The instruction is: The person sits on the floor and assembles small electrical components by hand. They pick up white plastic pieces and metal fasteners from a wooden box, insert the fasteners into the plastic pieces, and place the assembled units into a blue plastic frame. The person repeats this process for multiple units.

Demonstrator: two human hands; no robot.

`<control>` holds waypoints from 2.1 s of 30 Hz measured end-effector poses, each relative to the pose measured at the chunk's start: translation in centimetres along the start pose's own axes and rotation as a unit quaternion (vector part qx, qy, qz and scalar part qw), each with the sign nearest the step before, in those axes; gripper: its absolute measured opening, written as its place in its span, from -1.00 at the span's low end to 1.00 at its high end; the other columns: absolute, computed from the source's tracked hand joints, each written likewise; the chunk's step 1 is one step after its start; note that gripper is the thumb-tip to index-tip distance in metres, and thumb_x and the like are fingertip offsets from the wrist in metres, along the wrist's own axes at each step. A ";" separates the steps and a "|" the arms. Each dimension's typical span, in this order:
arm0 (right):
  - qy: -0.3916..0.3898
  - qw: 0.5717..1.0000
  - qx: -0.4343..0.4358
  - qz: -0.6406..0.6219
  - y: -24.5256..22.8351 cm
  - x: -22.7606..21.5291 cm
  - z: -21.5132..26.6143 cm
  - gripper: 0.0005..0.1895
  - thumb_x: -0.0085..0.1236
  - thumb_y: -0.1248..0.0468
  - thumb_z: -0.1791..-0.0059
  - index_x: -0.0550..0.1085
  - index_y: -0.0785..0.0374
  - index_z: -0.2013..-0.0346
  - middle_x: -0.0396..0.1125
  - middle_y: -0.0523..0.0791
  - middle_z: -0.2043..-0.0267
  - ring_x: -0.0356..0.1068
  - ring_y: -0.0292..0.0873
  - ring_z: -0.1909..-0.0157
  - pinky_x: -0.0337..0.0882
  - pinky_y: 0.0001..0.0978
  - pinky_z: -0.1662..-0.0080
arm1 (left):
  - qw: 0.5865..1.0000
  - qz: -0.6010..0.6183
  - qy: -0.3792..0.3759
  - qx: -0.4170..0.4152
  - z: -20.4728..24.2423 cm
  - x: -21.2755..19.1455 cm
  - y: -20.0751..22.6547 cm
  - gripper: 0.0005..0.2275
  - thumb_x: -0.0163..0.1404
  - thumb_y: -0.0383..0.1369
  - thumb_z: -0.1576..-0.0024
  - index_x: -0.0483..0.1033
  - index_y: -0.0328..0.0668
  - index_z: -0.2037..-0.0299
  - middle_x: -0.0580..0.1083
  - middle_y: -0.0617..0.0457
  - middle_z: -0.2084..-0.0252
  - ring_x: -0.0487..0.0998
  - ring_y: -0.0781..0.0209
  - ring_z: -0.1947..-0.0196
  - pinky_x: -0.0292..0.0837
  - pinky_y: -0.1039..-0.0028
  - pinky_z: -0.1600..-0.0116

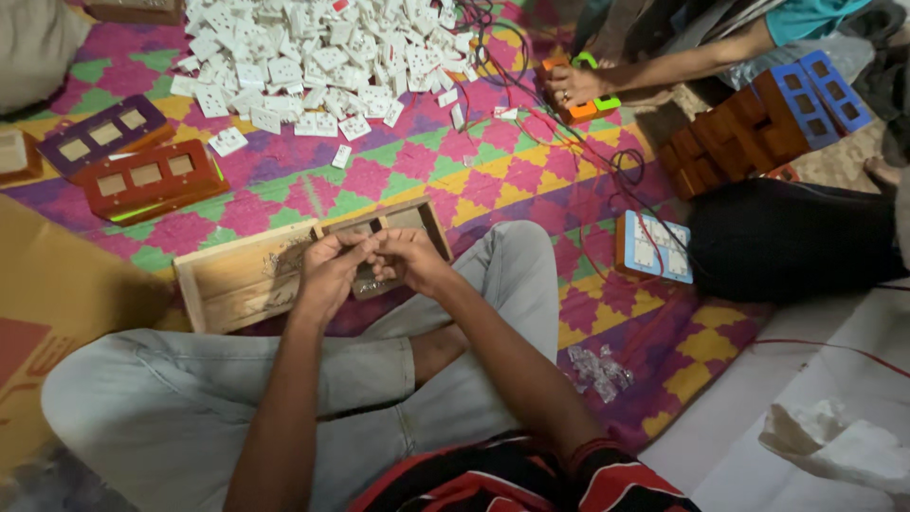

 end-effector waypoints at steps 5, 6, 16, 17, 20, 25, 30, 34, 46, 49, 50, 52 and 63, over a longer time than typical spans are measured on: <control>0.000 0.998 -0.045 0.044 0.2 -0.8 -0.5 -0.90 0.10 0.35 -0.09 0.53 0.34 0.20 0.47 -0.09 0.33 0.46 -0.28 0.38 0.46 -0.43 0.31 | 1.000 -0.017 -0.012 0.012 0.3 1.3 0.9 -0.82 0.11 -0.57 -0.24 0.44 -0.44 0.01 0.51 -0.09 0.07 0.57 0.24 0.21 0.54 0.42 0.13; 0.004 0.995 -0.058 0.082 0.4 -0.9 -0.5 -0.90 0.09 0.37 -0.08 0.53 0.34 0.19 0.47 -0.08 0.34 0.46 -0.28 0.39 0.42 -0.47 0.34 | 0.998 -0.069 -0.011 0.005 0.6 1.6 1.0 -0.75 0.07 -0.51 -0.26 0.41 -0.43 -0.10 0.49 -0.08 0.00 0.52 0.25 0.22 0.49 0.43 0.14; 0.131 0.830 -0.360 0.406 -6.3 4.2 3.9 -0.94 0.22 0.41 -0.04 0.51 0.39 0.26 0.47 -0.17 0.30 0.37 -0.42 0.33 0.40 -0.56 0.27 | 0.989 0.099 -0.092 0.058 2.5 7.8 2.3 -0.15 -0.58 0.26 -0.28 -0.18 -0.36 -0.57 0.02 -0.15 -0.60 0.09 0.02 -0.53 -0.10 0.17 -0.59; 0.145 0.820 -0.364 0.418 -6.7 4.6 4.2 -0.93 0.22 0.41 -0.04 0.51 0.39 0.26 0.46 -0.17 0.31 0.38 -0.42 0.34 0.40 -0.56 0.27 | 0.988 0.118 -0.092 0.043 2.7 8.0 2.2 -0.12 -0.61 0.30 -0.23 -0.23 -0.32 -0.58 -0.04 -0.11 -0.62 0.03 0.03 -0.57 -0.13 0.17 -0.60; 0.181 0.803 -0.366 0.434 -7.5 4.6 4.6 -0.93 0.21 0.40 -0.04 0.51 0.39 0.26 0.45 -0.16 0.32 0.40 -0.42 0.34 0.41 -0.56 0.27 | 0.990 0.084 -0.096 0.064 3.0 8.5 2.9 -0.07 -0.62 0.34 -0.23 -0.26 -0.35 -0.58 -0.09 -0.15 -0.65 -0.07 0.04 -0.62 -0.24 0.24 -0.61; 0.184 0.881 -0.320 0.295 -7.1 0.7 2.8 -0.94 0.16 0.41 -0.07 0.49 0.39 0.21 0.43 -0.20 0.34 0.38 -0.43 0.33 0.41 -0.57 0.26 | 0.996 0.076 -0.052 0.006 2.8 6.9 1.9 -0.04 -0.56 0.36 -0.16 -0.19 -0.35 -0.55 0.01 -0.17 -0.59 -0.01 0.00 -0.57 -0.15 0.04 -0.48; 0.148 0.909 -0.257 0.293 -5.8 -1.1 1.7 -0.93 0.14 0.39 -0.09 0.49 0.38 0.23 0.41 -0.22 0.38 0.35 -0.44 0.38 0.39 -0.57 0.32 | 0.998 0.064 0.022 0.009 2.0 4.2 1.4 -0.02 -0.47 0.38 -0.17 -0.13 -0.42 -0.54 0.18 -0.28 -0.50 0.17 -0.07 -0.46 -0.04 -0.01 -0.45; 0.112 0.877 -0.226 0.409 -4.2 0.2 1.2 -0.88 0.24 0.38 -0.08 0.51 0.39 0.29 0.37 -0.21 0.41 0.30 -0.44 0.39 0.31 -0.56 0.35 | 0.995 0.101 0.004 -0.021 2.0 4.0 0.8 0.00 -0.47 0.39 -0.15 -0.18 -0.45 -0.52 0.21 -0.29 -0.49 0.23 -0.09 -0.42 0.00 0.08 -0.45; 0.072 0.934 -0.158 0.313 -2.3 -1.1 0.3 -0.91 0.14 0.41 -0.01 0.52 0.32 0.19 0.43 -0.23 0.34 0.40 -0.43 0.34 0.45 -0.54 0.31 | 0.991 -0.078 0.105 -0.023 1.8 -0.4 -0.1 -0.45 0.00 -0.07 -0.24 0.40 -0.48 -0.22 0.53 -0.18 -0.05 0.59 0.13 0.00 0.52 0.39 -0.09; 0.048 0.940 -0.177 0.287 -2.1 -0.6 0.2 -0.91 0.18 0.43 -0.02 0.52 0.32 0.19 0.38 -0.24 0.32 0.35 -0.43 0.30 0.38 -0.55 0.26 | 0.972 -0.203 0.115 0.010 1.8 -0.7 0.5 -0.68 0.08 -0.24 -0.25 0.57 -0.38 -0.05 0.55 0.04 0.13 0.52 0.35 0.19 0.44 0.53 0.10; 0.053 0.931 -0.180 0.313 -2.1 -0.6 0.3 -0.92 0.19 0.42 0.00 0.53 0.32 0.20 0.36 -0.25 0.33 0.35 -0.43 0.30 0.39 -0.55 0.27 | 0.956 -0.262 0.129 0.021 1.8 -0.8 0.9 -0.73 0.09 -0.27 -0.25 0.62 -0.35 0.02 0.55 0.11 0.20 0.48 0.42 0.26 0.39 0.57 0.16; 0.069 0.902 -0.195 0.380 -2.4 -0.5 0.5 -0.94 0.22 0.39 0.00 0.54 0.32 0.24 0.36 -0.24 0.36 0.34 -0.43 0.31 0.41 -0.52 0.26 | 0.953 -0.274 0.126 0.019 1.9 -0.9 1.1 -0.76 0.10 -0.23 -0.26 0.62 -0.29 0.12 0.52 0.19 0.27 0.45 0.47 0.29 0.37 0.62 0.21; -0.013 0.837 -0.204 0.508 -3.0 2.9 1.6 -0.82 0.25 0.22 0.14 0.53 0.26 0.34 0.44 -0.13 0.44 0.43 -0.28 0.39 0.45 -0.35 0.26 | 0.921 -0.338 0.189 -0.036 1.7 -2.5 -0.5 -0.62 0.04 -0.11 -0.36 0.51 -0.32 0.32 0.41 0.21 0.44 0.34 0.47 0.48 0.23 0.53 0.42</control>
Point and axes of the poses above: each hand's wrist, its own z-axis away from the middle knuckle, its own x-axis out of the palm, y = z × x, the point moved 10 cm from there along -z, towards the middle knuckle
